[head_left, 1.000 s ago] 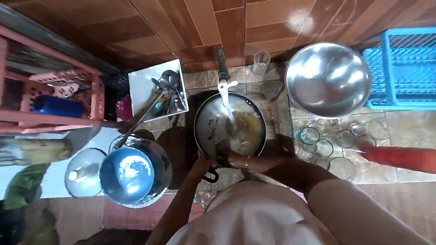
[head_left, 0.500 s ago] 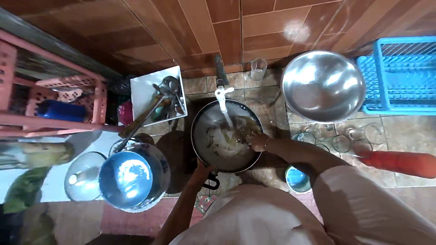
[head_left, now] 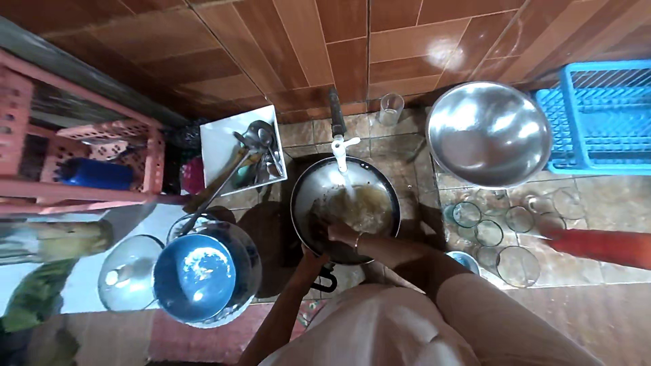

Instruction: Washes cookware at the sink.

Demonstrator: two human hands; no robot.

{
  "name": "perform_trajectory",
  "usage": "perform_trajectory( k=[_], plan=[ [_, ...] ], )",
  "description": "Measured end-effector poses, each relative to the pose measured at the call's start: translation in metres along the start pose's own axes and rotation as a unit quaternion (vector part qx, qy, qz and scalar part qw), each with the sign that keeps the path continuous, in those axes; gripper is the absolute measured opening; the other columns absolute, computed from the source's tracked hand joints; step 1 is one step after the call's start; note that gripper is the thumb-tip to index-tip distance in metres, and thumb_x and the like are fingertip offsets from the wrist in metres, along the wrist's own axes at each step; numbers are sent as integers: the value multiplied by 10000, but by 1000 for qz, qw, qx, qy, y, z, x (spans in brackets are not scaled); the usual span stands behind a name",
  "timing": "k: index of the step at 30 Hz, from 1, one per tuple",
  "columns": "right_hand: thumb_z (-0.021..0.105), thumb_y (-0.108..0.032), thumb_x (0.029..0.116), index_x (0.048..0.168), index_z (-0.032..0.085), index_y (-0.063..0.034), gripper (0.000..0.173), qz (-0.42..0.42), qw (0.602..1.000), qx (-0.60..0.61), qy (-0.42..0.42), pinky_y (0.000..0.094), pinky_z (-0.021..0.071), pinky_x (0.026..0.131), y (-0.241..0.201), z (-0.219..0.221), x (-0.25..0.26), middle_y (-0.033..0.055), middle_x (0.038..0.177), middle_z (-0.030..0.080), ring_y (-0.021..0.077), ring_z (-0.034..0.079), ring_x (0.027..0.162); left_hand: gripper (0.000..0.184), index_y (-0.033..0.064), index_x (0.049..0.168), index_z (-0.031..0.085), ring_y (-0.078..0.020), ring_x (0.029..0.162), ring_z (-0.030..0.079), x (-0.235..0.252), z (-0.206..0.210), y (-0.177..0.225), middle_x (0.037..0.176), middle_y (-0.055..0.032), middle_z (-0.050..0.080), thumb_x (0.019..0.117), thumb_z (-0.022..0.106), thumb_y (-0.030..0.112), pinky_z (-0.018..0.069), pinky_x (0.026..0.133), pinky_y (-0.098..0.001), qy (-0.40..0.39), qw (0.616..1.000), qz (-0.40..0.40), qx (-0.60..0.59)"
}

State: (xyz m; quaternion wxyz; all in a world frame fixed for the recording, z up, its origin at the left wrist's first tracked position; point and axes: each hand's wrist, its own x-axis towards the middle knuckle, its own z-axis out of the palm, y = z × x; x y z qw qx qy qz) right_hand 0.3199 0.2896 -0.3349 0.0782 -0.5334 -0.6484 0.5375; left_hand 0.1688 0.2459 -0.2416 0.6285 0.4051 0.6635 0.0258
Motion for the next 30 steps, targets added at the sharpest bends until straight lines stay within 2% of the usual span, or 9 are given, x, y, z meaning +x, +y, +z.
perform_trajectory(
  k=[5, 8, 11, 16, 20, 24, 27, 28, 30],
  plan=[
    [630, -209, 997, 1502, 497, -62, 543, 123, 980, -35, 150, 631, 347, 1166, 43, -54, 18, 190, 1611, 392, 419, 368, 1478, 908, 87, 1599, 11, -221, 929, 723, 0, -9, 5, 1315, -211, 579, 964, 660, 106, 625, 804, -391, -13, 1000, -8, -6],
    [586, -224, 1006, 1587, 356, -56, 647, 165, 976, -24, 140, 657, 233, 1210, 31, -51, 25, 207, 1682, 226, 441, 200, 1545, 950, 100, 1601, -33, -215, 926, 721, 1, -14, 10, 1314, -209, 576, 958, 667, 114, 621, 809, -388, -21, 1000, -15, 9],
    [517, -264, 1040, 1574, 398, -64, 583, 42, 993, 11, 114, 537, 274, 1240, 0, -5, 34, 221, 1635, 337, 391, 294, 1525, 964, 84, 1603, -26, -219, 933, 718, 5, -17, 13, 1296, -219, 589, 953, 684, 133, 611, 827, -397, -17, 999, -24, 43],
    [466, -337, 1081, 1630, 299, -149, 604, -39, 996, -56, 55, 532, 191, 1263, 10, -14, 34, 171, 1697, 217, 354, 188, 1574, 975, 78, 1611, 6, -262, 1132, 671, 12, -28, 14, 1426, -235, 522, 938, 709, 143, 572, 952, -445, -7, 997, -1, 75],
    [493, -245, 1045, 1548, 430, -87, 531, 111, 984, -120, 73, 642, 303, 1184, 53, -74, 12, 211, 1564, 448, 422, 390, 1461, 998, 93, 1618, -3, -229, 1282, 592, 10, -34, 18, 1515, -195, 459, 933, 721, 147, 526, 1051, -427, -9, 996, 30, 84],
    [523, -259, 1031, 1631, 266, -95, 673, 215, 959, -156, 95, 610, 51, 1260, 95, -70, 4, 182, 1713, 136, 376, 60, 1590, 1046, 107, 1626, -64, -257, 1354, 540, 7, -31, 30, 1552, -214, 422, 942, 725, 173, 475, 1107, -453, -10, 992, 20, 121],
    [487, -528, 1016, 1575, 407, -112, 701, 199, 963, -62, 173, 641, 255, 1212, 70, -34, -1, 254, 1648, 277, 443, 236, 1534, 1078, 125, 1624, -91, -262, 1356, 537, 8, -24, 41, 1557, -207, 415, 936, 738, 184, 481, 1099, -458, -18, 992, 9, 125],
    [478, -545, 1020, 1550, 447, -105, 690, 165, 970, -19, 178, 620, 318, 1190, 57, -21, -1, 255, 1594, 380, 451, 343, 1482, 1088, 134, 1623, -99, -266, 1353, 539, 10, -23, 44, 1556, -206, 417, 935, 741, 194, 485, 1092, -465, -19, 991, 4, 130],
    [437, -447, 1076, 1511, 499, -74, 577, 43, 983, 28, 175, 567, 295, 1227, 31, 5, -4, 224, 1596, 408, 444, 326, 1502, 1094, 134, 1625, -99, -290, 1333, 554, 11, -23, 47, 1526, -220, 448, 932, 743, 223, 490, 1076, -498, -16, 988, -4, 155]
  ],
)
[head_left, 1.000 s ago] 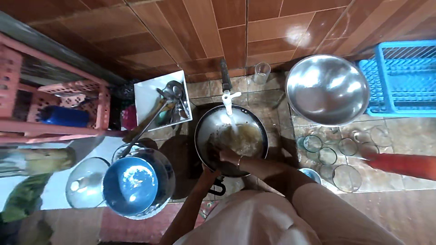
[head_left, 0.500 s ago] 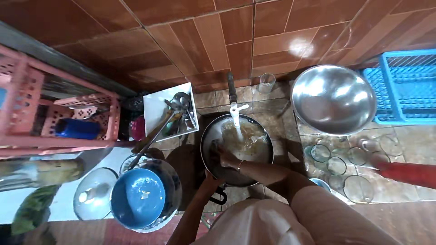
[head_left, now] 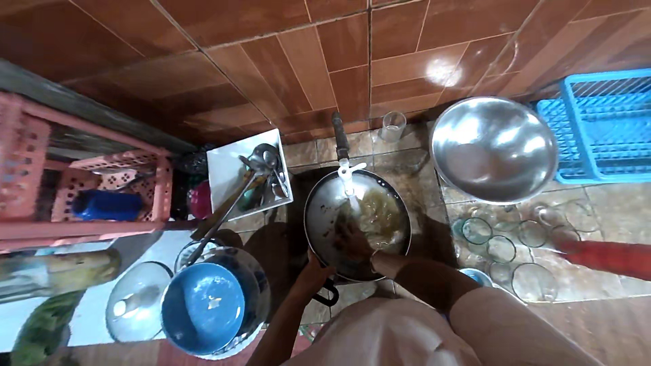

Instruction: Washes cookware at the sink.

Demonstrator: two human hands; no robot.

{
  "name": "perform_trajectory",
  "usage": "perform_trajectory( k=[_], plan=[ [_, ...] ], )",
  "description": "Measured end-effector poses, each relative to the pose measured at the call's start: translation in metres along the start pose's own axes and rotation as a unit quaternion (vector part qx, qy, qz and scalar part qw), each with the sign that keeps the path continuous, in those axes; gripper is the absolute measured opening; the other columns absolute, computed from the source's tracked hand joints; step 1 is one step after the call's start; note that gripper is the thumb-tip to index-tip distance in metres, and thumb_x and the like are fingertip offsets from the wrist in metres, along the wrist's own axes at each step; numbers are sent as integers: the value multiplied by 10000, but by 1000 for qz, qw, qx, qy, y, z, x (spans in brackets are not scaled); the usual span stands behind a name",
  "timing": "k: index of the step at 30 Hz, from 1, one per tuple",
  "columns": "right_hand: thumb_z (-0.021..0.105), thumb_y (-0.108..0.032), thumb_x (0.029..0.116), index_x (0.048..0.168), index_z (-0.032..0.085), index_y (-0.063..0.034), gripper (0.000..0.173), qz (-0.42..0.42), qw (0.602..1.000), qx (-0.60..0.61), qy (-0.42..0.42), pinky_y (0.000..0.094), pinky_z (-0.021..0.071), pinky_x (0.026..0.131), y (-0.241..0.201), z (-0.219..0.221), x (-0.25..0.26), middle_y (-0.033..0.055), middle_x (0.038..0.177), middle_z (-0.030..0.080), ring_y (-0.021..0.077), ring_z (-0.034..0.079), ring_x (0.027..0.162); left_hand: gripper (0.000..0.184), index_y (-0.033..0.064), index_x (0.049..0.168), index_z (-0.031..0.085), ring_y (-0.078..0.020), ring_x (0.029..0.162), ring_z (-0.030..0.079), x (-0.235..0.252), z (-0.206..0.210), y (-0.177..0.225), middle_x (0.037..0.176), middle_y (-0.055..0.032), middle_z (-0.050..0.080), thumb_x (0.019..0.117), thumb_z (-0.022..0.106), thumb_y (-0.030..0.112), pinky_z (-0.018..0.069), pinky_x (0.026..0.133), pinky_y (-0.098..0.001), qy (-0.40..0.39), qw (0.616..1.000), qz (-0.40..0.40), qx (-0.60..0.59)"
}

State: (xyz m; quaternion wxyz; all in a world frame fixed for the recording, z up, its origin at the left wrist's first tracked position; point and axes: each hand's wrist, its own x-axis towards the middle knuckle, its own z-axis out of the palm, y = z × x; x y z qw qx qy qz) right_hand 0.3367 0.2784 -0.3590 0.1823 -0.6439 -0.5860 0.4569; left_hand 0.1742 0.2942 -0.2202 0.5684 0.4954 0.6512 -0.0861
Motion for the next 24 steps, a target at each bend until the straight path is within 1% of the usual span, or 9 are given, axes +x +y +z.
perform_trajectory(
  k=[4, 7, 9, 11, 13, 16, 18, 20, 24],
  plan=[
    [391, -289, 1108, 1499, 507, -64, 466, -86, 992, 45, -75, 490, 279, 1248, -37, -7, -10, 177, 1629, 375, 364, 303, 1531, 1051, 143, 1634, -53, -320, 1279, 592, -1, -3, 3, 1456, -229, 520, 941, 727, 268, 502, 1041, -538, 8, 999, -8, 41],
    [535, -296, 1054, 1543, 477, -149, 514, -97, 993, -53, -48, 552, 335, 1205, -13, -30, 11, 194, 1624, 375, 381, 382, 1487, 1066, 148, 1630, -71, -303, 1256, 609, -3, -7, 7, 1489, -217, 490, 945, 733, 292, 533, 1008, -514, 5, 999, 3, 45],
    [606, -309, 1000, 1557, 454, -169, 594, -22, 996, -82, -8, 600, 419, 1125, 6, -50, 31, 212, 1600, 401, 428, 476, 1400, 1043, 144, 1629, -55, -270, 1243, 618, -6, -8, 9, 1492, -202, 485, 948, 729, 241, 552, 995, -467, -3, 1000, 10, 18],
    [607, -255, 1009, 1602, 340, -106, 667, 126, 992, -2, 13, 622, 337, 1170, 15, -68, 52, 257, 1625, 313, 464, 351, 1466, 1038, 133, 1629, -55, -257, 1274, 596, -6, -8, 9, 1523, -198, 456, 950, 727, 201, 533, 1024, -449, -10, 1000, 9, -3],
    [593, -243, 1018, 1600, 310, -70, 670, 180, 982, 46, 41, 585, 370, 1168, 9, -69, 60, 277, 1594, 337, 442, 372, 1458, 1066, 144, 1626, -86, -260, 1288, 588, -2, -8, 6, 1542, -198, 436, 946, 732, 204, 527, 1035, -455, -11, 1000, 6, -10],
    [571, -150, 1001, 1460, 513, 18, 492, 100, 993, 14, -67, 579, 412, 1137, -27, -48, 56, 286, 1481, 503, 432, 494, 1377, 1084, 134, 1621, -108, -276, 1282, 592, 5, -9, 5, 1522, -219, 450, 942, 735, 201, 518, 1040, -470, -14, 1000, 4, 2],
    [695, -71, 919, 1406, 558, 40, 518, 50, 987, -5, -151, 583, 414, 1124, -61, -41, 47, 268, 1497, 492, 428, 495, 1373, 1074, 112, 1621, -69, -276, 1291, 584, 8, -10, 7, 1510, -222, 461, 926, 746, 182, 508, 1054, -471, -12, 1000, 0, 5],
    [709, -35, 906, 1384, 563, 56, 508, 12, 983, -20, -183, 575, 411, 1121, -76, -43, 43, 269, 1505, 476, 428, 493, 1370, 1060, 90, 1622, -47, -299, 1287, 580, 8, -12, 9, 1491, -242, 469, 926, 747, 187, 506, 1046, -484, -9, 1000, -11, 11],
    [499, -105, 1039, 1467, 517, -14, 438, -6, 997, 9, -70, 543, 376, 1181, -34, -53, 65, 203, 1541, 475, 361, 447, 1435, 1056, 91, 1625, -58, -328, 1288, 580, 6, -12, 10, 1481, -259, 478, 943, 733, 249, 501, 1051, -517, -4, 999, -28, 39]
  ],
)
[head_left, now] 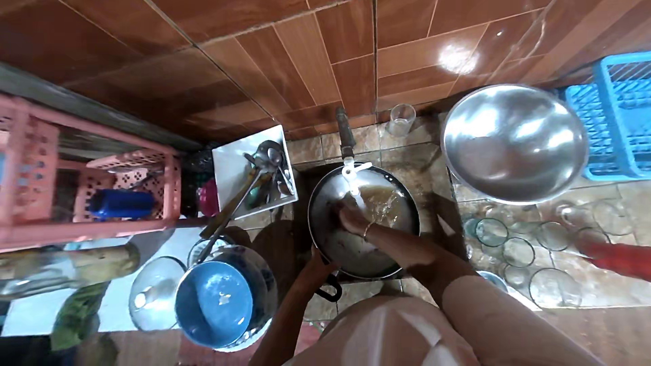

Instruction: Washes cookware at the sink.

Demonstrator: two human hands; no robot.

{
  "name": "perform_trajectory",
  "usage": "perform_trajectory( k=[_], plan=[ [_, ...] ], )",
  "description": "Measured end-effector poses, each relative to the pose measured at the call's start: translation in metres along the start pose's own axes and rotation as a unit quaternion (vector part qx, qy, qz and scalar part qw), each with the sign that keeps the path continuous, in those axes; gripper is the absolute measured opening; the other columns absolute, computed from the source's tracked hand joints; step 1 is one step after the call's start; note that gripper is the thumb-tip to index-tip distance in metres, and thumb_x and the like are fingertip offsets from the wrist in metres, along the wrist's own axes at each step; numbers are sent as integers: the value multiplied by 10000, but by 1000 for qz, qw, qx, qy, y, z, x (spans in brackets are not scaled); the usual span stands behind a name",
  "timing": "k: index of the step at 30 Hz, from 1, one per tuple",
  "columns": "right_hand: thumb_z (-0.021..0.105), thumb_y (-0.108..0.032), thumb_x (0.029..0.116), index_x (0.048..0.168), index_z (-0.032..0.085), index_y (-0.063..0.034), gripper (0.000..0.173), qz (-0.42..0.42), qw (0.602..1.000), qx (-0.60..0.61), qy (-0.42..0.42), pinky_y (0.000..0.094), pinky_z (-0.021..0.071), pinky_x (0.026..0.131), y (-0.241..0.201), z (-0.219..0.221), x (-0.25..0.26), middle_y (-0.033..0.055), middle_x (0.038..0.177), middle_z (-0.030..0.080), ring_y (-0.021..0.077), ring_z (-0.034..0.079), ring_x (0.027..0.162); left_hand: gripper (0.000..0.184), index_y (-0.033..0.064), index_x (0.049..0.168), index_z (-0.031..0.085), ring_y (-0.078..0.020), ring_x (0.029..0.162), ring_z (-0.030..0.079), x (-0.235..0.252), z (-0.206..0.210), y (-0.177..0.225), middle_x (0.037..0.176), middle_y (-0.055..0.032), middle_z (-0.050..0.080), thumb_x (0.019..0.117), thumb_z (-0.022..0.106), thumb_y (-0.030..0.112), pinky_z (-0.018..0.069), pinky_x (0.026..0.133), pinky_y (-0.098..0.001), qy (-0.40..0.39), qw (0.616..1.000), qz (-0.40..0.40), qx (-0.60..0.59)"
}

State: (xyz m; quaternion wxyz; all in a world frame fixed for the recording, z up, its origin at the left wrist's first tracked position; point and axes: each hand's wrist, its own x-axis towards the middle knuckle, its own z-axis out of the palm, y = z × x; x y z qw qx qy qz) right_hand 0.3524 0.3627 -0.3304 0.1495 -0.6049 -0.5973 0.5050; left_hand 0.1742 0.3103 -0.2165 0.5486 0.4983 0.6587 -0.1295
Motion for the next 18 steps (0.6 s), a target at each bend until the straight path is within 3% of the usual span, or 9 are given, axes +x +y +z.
perform_trajectory(
  k=[2, 4, 6, 7, 10, 12, 15, 16, 18],
  plan=[
    [423, -213, 1107, 1498, 488, -28, 438, 68, 988, 84, 110, 508, 355, 1198, 16, -10, 7, 209, 1543, 478, 344, 442, 1445, 1037, 81, 1623, -41, -305, 1306, 569, 0, 0, 0, 1494, -244, 473, 950, 732, 235, 491, 1071, -491, -4, 1000, 9, -9],
    [495, -171, 1070, 1474, 503, 5, 441, 86, 978, 50, 184, 564, 338, 1196, 33, -6, 26, 266, 1561, 414, 429, 383, 1459, 1047, 90, 1624, -50, -295, 1305, 574, 1, 1, -2, 1494, -235, 479, 946, 737, 221, 494, 1070, -482, -4, 1000, 18, -19],
    [479, -136, 1070, 1501, 456, 25, 461, 97, 986, 40, 128, 577, 318, 1203, 22, 1, 26, 283, 1585, 369, 445, 354, 1472, 1052, 98, 1625, -67, -295, 1304, 575, 0, 1, 1, 1496, -236, 478, 952, 730, 237, 493, 1070, -484, -5, 1000, 12, -11],
    [485, -122, 1061, 1499, 448, 40, 469, 88, 992, 39, 76, 565, 352, 1192, 9, 7, 20, 285, 1564, 405, 430, 396, 1456, 1056, 103, 1623, -77, -286, 1307, 573, 0, 0, 2, 1504, -230, 468, 953, 727, 241, 495, 1071, -476, -9, 1000, 7, -11],
    [652, -47, 915, 1447, 505, 44, 559, 29, 998, 8, -57, 552, 401, 1156, -34, 14, -1, 259, 1543, 431, 405, 439, 1422, 1039, 92, 1622, -47, -303, 1269, 598, 2, -1, 3, 1468, -246, 497, 946, 730, 229, 507, 1048, -494, -10, 1000, 0, -11],
    [637, -3, 908, 1464, 484, 39, 579, 26, 997, 14, -72, 536, 399, 1158, -46, 5, -4, 237, 1555, 425, 382, 444, 1425, 1043, 92, 1618, -70, -305, 1255, 606, 3, -2, 3, 1459, -251, 499, 952, 722, 214, 514, 1041, -488, -14, 1000, 4, -11],
    [508, -73, 1040, 1459, 496, 28, 431, 35, 998, 35, 35, 568, 414, 1135, -16, -10, 17, 270, 1498, 493, 420, 493, 1383, 1048, 102, 1622, -91, -323, 1272, 595, 1, -3, 6, 1466, -260, 494, 965, 714, 241, 500, 1049, -506, -19, 1000, -1, 2],
    [487, -106, 1067, 1473, 468, 52, 436, 29, 992, 69, 106, 564, 392, 1154, 6, -6, 29, 304, 1518, 452, 442, 463, 1401, 1048, 101, 1622, -85, -319, 1283, 588, 0, -2, 5, 1473, -256, 490, 962, 717, 241, 500, 1053, -503, -20, 1000, 2, -7],
    [558, -163, 1037, 1478, 475, 28, 488, 74, 970, 76, 220, 558, 405, 1154, 36, -6, 54, 293, 1547, 421, 436, 446, 1419, 1046, 111, 1623, -53, -285, 1274, 595, 3, 0, -2, 1477, -226, 495, 945, 735, 230, 521, 1039, -479, -18, 999, 16, -38]
  ],
)
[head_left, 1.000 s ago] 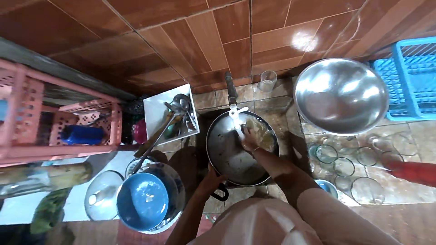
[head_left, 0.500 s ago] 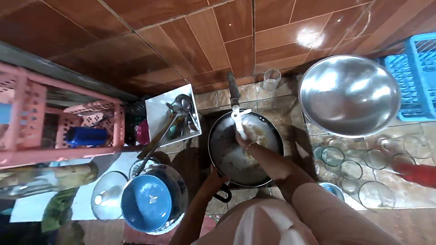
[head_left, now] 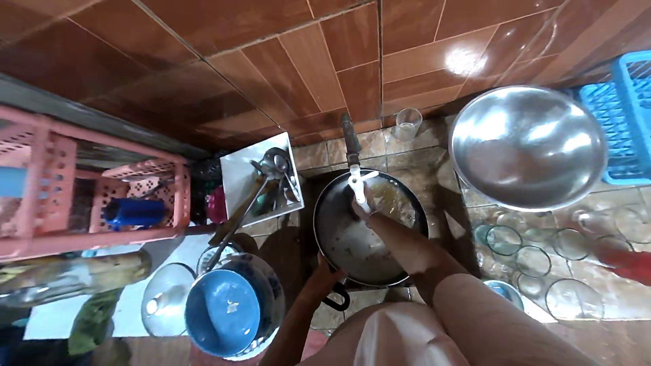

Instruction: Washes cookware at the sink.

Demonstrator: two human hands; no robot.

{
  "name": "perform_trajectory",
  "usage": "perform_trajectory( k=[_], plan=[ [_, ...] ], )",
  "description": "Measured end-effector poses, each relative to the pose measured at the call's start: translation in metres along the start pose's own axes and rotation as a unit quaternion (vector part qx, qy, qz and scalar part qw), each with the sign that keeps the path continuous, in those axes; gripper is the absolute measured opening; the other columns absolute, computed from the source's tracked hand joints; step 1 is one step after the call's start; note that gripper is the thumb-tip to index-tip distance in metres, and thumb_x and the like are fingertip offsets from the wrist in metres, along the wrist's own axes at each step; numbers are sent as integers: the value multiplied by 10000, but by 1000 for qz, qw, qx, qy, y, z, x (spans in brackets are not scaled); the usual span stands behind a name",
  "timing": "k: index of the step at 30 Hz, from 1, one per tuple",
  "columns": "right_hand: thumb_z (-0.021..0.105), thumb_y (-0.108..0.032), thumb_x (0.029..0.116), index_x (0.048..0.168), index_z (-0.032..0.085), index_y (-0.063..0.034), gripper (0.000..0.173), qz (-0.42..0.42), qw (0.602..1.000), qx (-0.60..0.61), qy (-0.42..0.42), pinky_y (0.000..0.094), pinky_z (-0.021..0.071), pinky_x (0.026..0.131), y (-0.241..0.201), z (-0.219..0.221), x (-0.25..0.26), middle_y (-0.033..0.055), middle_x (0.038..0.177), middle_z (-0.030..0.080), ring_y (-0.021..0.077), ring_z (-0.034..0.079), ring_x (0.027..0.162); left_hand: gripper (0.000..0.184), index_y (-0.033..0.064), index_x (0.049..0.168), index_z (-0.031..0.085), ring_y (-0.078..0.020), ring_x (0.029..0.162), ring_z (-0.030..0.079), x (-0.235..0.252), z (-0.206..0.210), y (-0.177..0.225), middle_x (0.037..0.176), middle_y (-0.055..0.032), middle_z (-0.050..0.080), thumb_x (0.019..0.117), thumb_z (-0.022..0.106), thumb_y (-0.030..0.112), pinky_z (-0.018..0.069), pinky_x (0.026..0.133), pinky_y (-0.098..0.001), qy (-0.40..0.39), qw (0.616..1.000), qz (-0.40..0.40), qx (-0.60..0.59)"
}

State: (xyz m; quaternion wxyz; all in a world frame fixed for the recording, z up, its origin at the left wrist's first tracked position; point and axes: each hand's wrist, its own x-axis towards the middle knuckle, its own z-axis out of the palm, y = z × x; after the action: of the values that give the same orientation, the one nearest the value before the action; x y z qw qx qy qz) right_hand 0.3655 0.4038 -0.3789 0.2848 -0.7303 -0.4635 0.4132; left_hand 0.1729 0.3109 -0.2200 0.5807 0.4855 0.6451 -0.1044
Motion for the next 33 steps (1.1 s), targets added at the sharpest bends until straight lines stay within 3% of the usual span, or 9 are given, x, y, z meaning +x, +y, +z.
perform_trajectory(
  k=[3, 7, 13, 18, 20, 23, 26, 29, 33],
  plan=[
    [590, -142, 1007, 1468, 471, 63, 519, -11, 1000, -2, -3, 565, 434, 1120, -15, 7, -8, 324, 1496, 464, 452, 492, 1370, 1053, 109, 1625, -56, -300, 1283, 591, 4, 3, -2, 1468, -239, 503, 944, 736, 243, 506, 1052, -499, 7, 1000, -4, 20],
    [625, -69, 961, 1404, 531, 80, 477, -85, 960, -12, -267, 498, 393, 1167, -58, -5, -85, 273, 1502, 478, 385, 472, 1400, 1042, 83, 1626, -6, -314, 1273, 601, 9, -3, 2, 1434, -249, 536, 928, 755, 225, 499, 1062, -507, 22, 998, 13, 53],
    [675, -93, 940, 1396, 611, -37, 464, -244, 859, -201, -403, 574, 362, 1181, 65, -69, -127, 180, 1553, 473, 378, 424, 1450, 1078, 105, 1628, -74, -318, 1301, 581, 3, -4, -6, 1501, -243, 475, 935, 739, 250, 498, 1064, -511, 13, 998, 7, 68],
    [529, -296, 1053, 1475, 555, -180, 439, -122, 914, -272, -276, 671, 291, 1180, 69, -109, -76, 166, 1612, 390, 449, 313, 1493, 1054, 135, 1637, -58, -311, 1337, 551, -3, -11, -1, 1525, -229, 456, 947, 726, 274, 481, 1087, -514, -13, 999, 32, 34],
    [610, -85, 993, 1458, 576, -136, 469, -129, 917, -298, -230, 763, 202, 1160, 66, -114, -69, 224, 1635, 329, 538, 223, 1501, 1043, 127, 1639, -18, -312, 1360, 528, -1, -13, -5, 1535, -223, 446, 933, 740, 253, 464, 1107, -514, -15, 999, 48, -1],
    [655, 82, 894, 1380, 606, -25, 500, -77, 925, -325, -179, 674, 382, 1127, 64, -102, -77, 322, 1534, 398, 554, 356, 1422, 1038, 124, 1638, 1, -292, 1345, 547, 1, -8, -15, 1519, -215, 469, 924, 746, 222, 479, 1098, -495, -9, 997, 64, -37],
    [703, -121, 915, 1423, 542, 33, 554, -52, 938, -271, -209, 607, 377, 1152, 59, -68, -102, 339, 1527, 386, 511, 381, 1419, 1060, 133, 1636, -33, -273, 1339, 553, -2, 1, -20, 1523, -212, 464, 914, 743, 178, 482, 1098, -480, -6, 997, 55, -61],
    [544, -282, 1043, 1519, 474, -44, 536, -111, 923, -221, -295, 568, 273, 1231, 25, -38, -131, 240, 1601, 378, 422, 311, 1506, 1065, 102, 1628, -30, -272, 1350, 540, -3, 9, -21, 1525, -218, 455, 909, 751, 184, 472, 1110, -472, 0, 997, 43, -64],
    [515, -94, 1031, 1420, 584, -31, 400, -270, 909, -195, -249, 607, 304, 1192, -15, -10, -113, 259, 1458, 544, 447, 447, 1415, 1089, 102, 1630, -50, -314, 1341, 548, -7, 15, -15, 1509, -246, 465, 910, 760, 216, 470, 1102, -508, 23, 1000, 15, -10]
  ],
)
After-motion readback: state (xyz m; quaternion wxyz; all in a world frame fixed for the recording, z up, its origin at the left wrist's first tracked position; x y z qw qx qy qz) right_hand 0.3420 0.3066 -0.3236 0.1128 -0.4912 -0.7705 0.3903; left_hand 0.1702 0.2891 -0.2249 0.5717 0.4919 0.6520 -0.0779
